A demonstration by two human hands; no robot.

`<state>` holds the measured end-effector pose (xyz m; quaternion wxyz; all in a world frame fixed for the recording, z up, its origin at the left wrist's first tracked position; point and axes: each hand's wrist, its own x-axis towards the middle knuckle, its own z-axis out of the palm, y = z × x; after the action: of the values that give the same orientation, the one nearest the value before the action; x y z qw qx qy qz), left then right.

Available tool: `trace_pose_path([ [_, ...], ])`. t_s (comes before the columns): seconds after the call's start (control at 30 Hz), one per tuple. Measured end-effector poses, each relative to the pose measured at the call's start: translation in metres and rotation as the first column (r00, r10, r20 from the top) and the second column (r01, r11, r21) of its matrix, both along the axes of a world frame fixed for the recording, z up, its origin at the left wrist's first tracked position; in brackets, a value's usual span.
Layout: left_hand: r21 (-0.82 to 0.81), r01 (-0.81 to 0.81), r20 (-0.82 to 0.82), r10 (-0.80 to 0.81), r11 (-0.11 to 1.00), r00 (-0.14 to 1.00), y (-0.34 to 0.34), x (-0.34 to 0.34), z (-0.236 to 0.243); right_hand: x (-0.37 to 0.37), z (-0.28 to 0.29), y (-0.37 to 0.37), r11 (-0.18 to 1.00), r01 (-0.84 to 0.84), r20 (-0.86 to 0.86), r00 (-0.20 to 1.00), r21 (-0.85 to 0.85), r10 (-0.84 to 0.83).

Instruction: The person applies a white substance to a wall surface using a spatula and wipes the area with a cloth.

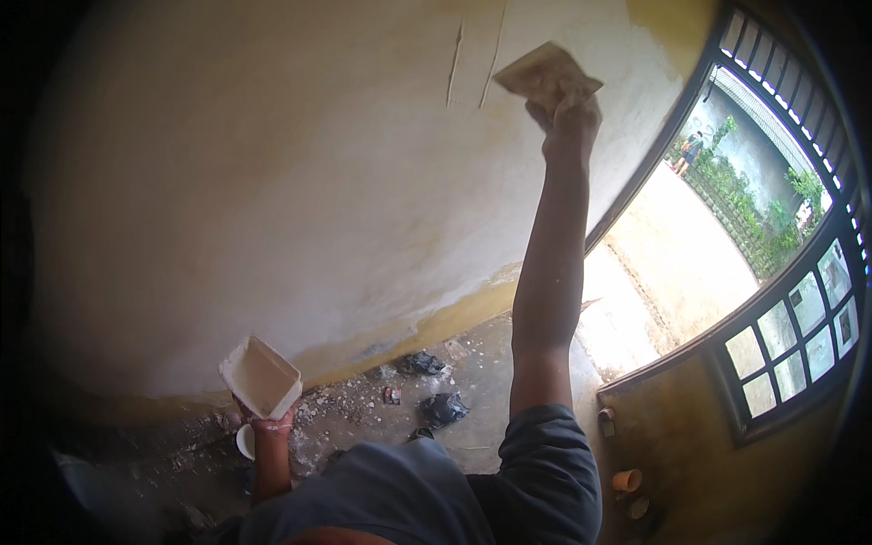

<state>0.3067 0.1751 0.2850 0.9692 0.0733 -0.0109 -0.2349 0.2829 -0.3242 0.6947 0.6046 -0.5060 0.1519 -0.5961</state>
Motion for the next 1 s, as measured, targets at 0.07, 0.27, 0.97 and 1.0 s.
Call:
trace_pose_path([
  [0.07, 0.028, -0.007, -0.064, 0.009, 1.000, 0.998, -0.005, 0.004, 0.003, -0.012, -0.041, -0.020, 1.000, 0.005, -0.118, 0.993, -0.027, -0.008],
  [0.27, 0.112, -0.012, -0.060, 0.018, 0.994, 0.998, 0.002, 0.006, 0.000, 0.019, -0.087, -0.054, 0.813, 0.278, -0.435, 0.732, -0.512, -0.525],
  [0.97, 0.044, -0.091, 0.125, 0.085, 0.995, 0.989, 0.103, -0.008, 0.010, 0.088, -0.040, 0.203, 0.979, 0.055, -0.276, 0.955, -0.197, -0.109],
  [1.0, 0.056, -0.120, 0.111, 0.113, 0.991, 0.987, 0.106, -0.009, 0.007, 0.080, -0.039, 0.206, 0.966, -0.255, 0.038, 0.966, 0.040, 0.254],
])
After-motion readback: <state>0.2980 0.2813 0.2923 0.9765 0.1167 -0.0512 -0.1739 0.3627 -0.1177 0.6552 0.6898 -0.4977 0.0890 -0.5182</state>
